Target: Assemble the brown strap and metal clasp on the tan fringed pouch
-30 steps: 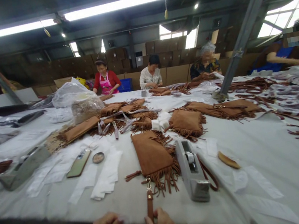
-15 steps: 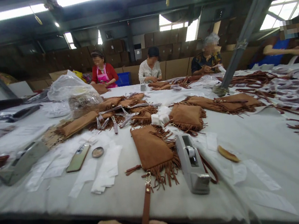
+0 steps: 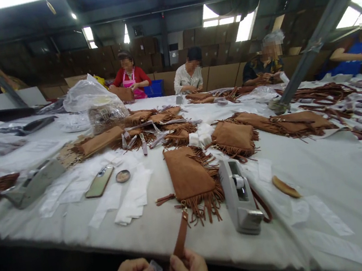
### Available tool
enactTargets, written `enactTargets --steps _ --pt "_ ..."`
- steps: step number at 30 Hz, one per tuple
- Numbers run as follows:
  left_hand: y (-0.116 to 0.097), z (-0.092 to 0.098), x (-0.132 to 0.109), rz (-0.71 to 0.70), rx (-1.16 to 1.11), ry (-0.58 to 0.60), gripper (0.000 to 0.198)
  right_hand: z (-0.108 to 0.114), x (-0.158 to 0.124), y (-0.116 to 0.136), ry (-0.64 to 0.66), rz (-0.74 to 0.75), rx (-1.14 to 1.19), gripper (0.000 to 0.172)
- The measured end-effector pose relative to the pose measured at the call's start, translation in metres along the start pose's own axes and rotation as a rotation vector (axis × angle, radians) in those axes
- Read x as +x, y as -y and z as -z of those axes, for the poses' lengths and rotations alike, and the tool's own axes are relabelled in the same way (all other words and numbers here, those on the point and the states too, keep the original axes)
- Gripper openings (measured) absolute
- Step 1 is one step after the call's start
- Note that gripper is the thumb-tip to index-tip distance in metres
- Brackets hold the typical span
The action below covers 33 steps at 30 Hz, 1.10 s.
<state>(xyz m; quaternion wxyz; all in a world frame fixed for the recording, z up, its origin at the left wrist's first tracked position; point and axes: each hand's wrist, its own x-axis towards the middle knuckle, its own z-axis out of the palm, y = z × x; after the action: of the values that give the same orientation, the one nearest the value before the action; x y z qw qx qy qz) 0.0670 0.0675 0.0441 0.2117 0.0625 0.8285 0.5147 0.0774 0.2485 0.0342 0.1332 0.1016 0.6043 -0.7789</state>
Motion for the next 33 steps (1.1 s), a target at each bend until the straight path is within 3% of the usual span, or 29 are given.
enactTargets --steps 4,11,16,26,33 --pt "-0.004 0.003 -0.001 -0.029 0.223 0.019 0.034 0.01 -0.005 0.017 0.119 -0.087 0.012 0.045" --pt "-0.022 0.0 -0.001 -0.057 0.22 0.142 0.032 -0.004 -0.008 0.035 -0.001 -0.041 -0.147 0.045" --pt "-0.031 0.004 -0.001 -0.026 0.109 0.223 0.035 -0.006 -0.009 0.034 -0.072 0.046 -0.245 0.032" --pt "-0.03 -0.001 0.003 0.001 -0.018 0.175 0.031 -0.005 -0.006 0.03 -0.175 0.095 -0.622 0.028" --pt "-0.026 -0.005 0.004 -0.017 0.074 0.127 0.036 -0.006 -0.001 0.032 -0.1 0.013 -0.412 0.029"
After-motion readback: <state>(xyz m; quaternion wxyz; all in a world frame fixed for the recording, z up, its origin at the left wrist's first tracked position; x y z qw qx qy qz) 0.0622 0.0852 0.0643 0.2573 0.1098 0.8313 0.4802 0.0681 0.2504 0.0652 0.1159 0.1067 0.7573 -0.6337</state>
